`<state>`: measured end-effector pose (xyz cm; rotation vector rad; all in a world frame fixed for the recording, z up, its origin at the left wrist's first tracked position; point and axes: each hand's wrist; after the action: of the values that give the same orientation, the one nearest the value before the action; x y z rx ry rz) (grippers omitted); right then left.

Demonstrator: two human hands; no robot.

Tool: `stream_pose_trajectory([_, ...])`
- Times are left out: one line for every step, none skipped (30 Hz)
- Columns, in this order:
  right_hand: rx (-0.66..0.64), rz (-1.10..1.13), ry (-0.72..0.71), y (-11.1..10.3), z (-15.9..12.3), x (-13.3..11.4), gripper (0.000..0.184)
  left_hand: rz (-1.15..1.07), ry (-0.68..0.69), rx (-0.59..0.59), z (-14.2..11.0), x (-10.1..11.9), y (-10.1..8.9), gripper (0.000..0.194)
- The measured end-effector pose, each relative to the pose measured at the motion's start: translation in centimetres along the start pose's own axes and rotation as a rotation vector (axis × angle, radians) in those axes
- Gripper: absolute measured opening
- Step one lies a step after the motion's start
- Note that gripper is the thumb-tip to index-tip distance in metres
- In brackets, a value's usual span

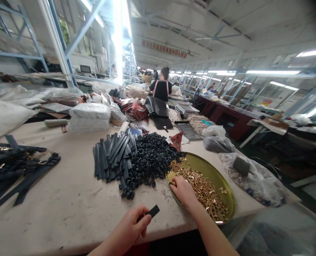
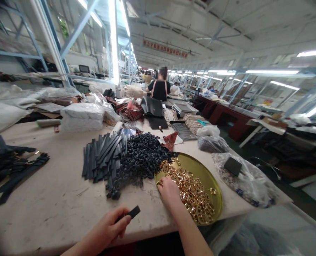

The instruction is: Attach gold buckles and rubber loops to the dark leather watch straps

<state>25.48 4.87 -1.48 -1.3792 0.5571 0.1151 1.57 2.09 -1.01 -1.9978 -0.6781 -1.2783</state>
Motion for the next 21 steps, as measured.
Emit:
stream_pose_trajectory([-0.015,-0.032,0.004,0.3,0.5,0.0,0.013,-0.006,-0.003,-0.008,0.1,-0.4,0.0,0.027])
stream_pose_trajectory([-0.028,-0.058,0.006,0.6,0.7,0.0,0.012,-0.016,-0.012,-0.020,0.1,-0.7,0.0,0.029])
stream_pose_trajectory([-0.039,-0.078,0.004,0.7,0.8,0.0,0.011,-0.032,-0.028,-0.029,0.2,-1.0,0.0,0.033])
stream_pose_trajectory([-0.050,-0.091,-0.003,0.8,0.8,0.1,0.012,-0.056,-0.048,-0.035,0.3,-1.3,0.0,0.036])
stream_pose_trajectory([-0.062,-0.100,-0.014,0.8,0.6,0.3,0.012,-0.085,-0.070,-0.036,0.4,-1.5,0.1,0.041])
stream_pose_trajectory([-0.076,-0.104,-0.028,0.6,0.5,0.6,0.012,-0.116,-0.090,-0.035,0.5,-1.6,0.1,0.045])
stream_pose_trajectory([-0.089,-0.107,-0.043,0.3,0.3,0.9,0.013,-0.142,-0.107,-0.036,0.6,-1.6,0.2,0.048])
stream_pose_trajectory([-0.101,-0.109,-0.059,0.0,0.2,1.3,0.014,-0.162,-0.116,-0.037,0.7,-1.6,0.2,0.050])
stream_pose_trajectory([-0.108,-0.111,-0.072,-0.4,0.1,1.6,0.017,-0.177,-0.121,-0.040,0.7,-1.5,0.3,0.051])
stream_pose_trajectory([-0.108,-0.116,-0.080,-0.7,0.1,1.9,0.019,-0.185,-0.119,-0.041,0.7,-1.3,0.3,0.051])
stream_pose_trajectory([-0.102,-0.122,-0.083,-1.0,0.3,2.1,0.020,-0.188,-0.115,-0.042,0.7,-1.2,0.3,0.050])
stream_pose_trajectory([-0.090,-0.129,-0.082,-1.2,0.6,2.1,0.020,-0.190,-0.110,-0.044,0.6,-1.0,0.3,0.048])
stream_pose_trajectory([-0.074,-0.134,-0.080,-1.3,1.0,2.1,0.019,-0.190,-0.106,-0.046,0.5,-0.9,0.3,0.047])
stream_pose_trajectory([-0.052,-0.138,-0.077,-1.2,1.5,1.8,0.019,-0.189,-0.106,-0.048,0.4,-0.8,0.3,0.046])
stream_pose_trajectory([-0.030,-0.140,-0.074,-1.1,2.1,1.5,0.018,-0.184,-0.109,-0.052,0.3,-0.7,0.3,0.045])
stream_pose_trajectory([-0.007,-0.140,-0.072,-0.8,2.8,1.1,0.018,-0.179,-0.111,-0.053,0.2,-0.7,0.2,0.045])
stream_pose_trajectory([0.017,-0.138,-0.068,-0.4,3.5,0.7,0.019,-0.176,-0.108,-0.051,0.1,-0.7,0.1,0.045])
stream_pose_trajectory([0.038,-0.135,-0.060,0.0,4.1,0.2,0.019,-0.173,-0.101,-0.043,0.0,-0.7,0.0,0.045])
stream_pose_trajectory([0.056,-0.131,-0.048,0.4,4.8,-0.2,0.018,-0.171,-0.090,-0.029,0.0,-0.7,-0.1,0.045])
stream_pose_trajectory([0.071,-0.126,-0.033,0.9,5.4,-0.5,0.017,-0.171,-0.075,-0.014,-0.1,-0.8,-0.2,0.044])
stream_pose_trajectory([0.082,-0.119,-0.019,1.3,5.9,-0.7,0.016,-0.171,-0.058,-0.004,-0.1,-0.9,-0.4,0.045])
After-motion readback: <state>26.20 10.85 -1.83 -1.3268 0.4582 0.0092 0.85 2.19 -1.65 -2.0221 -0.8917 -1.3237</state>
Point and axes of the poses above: each hand's wrist, its own z-axis towards the middle knuckle, its own y-axis out of the palm, x = y × z, and after that the axes turned 3 degrees about x, right-handed
